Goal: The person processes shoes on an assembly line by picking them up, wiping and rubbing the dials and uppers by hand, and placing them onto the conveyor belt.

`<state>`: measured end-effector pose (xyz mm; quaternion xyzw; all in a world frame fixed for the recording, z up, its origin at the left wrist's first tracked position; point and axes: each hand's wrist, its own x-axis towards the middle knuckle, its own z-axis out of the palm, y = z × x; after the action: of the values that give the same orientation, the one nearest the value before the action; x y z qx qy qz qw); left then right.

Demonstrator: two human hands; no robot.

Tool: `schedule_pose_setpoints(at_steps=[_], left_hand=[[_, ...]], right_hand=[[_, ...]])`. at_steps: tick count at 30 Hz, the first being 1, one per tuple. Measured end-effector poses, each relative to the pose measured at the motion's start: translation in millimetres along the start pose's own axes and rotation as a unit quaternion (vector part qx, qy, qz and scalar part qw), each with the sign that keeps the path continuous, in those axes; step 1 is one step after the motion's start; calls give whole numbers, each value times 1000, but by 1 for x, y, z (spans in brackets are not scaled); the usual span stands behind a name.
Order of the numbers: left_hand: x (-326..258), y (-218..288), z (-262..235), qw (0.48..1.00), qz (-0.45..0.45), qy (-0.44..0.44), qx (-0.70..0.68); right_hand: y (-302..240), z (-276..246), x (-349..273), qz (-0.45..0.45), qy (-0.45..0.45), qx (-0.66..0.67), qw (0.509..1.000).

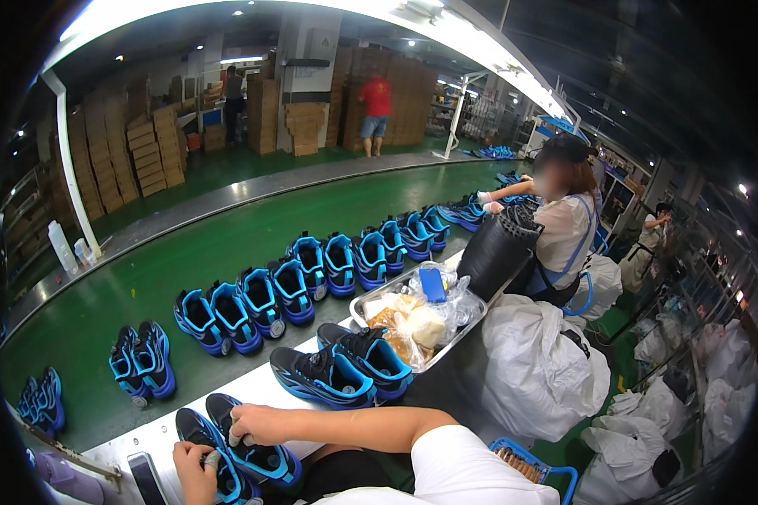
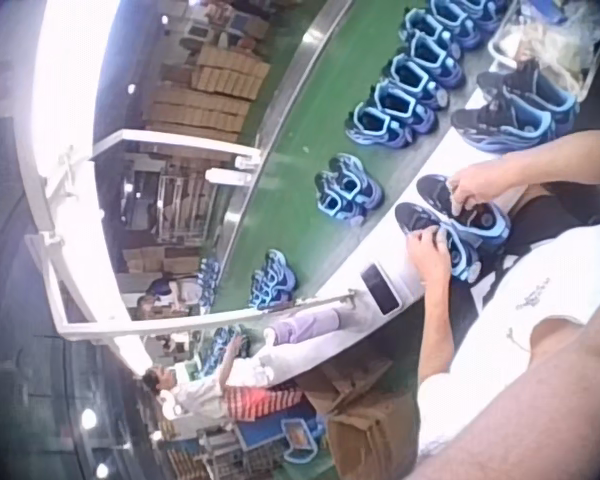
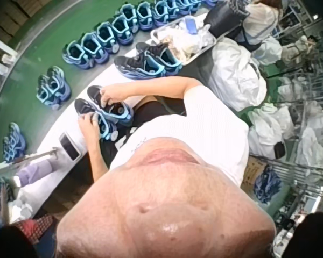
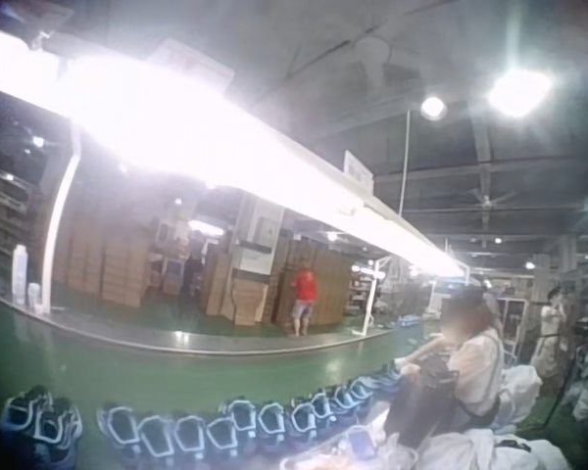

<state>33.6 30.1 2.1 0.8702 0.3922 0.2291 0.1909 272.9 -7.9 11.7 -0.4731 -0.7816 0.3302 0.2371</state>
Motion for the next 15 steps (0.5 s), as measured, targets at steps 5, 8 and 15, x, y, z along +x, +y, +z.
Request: schedule_pose_setpoints(at_steps=[5,8,15], left_hand=[[5,0,2,995,-39,-23,-94],[9,-6,-2,986,-60,-61,-142],[9,-18,7,993,102,-51,-22]], right_hand=[[1,2,-2,55,9,-84,995],[5,-7,-2,75,14,-86,993],[8,-5,3,114,12,-96,989]])
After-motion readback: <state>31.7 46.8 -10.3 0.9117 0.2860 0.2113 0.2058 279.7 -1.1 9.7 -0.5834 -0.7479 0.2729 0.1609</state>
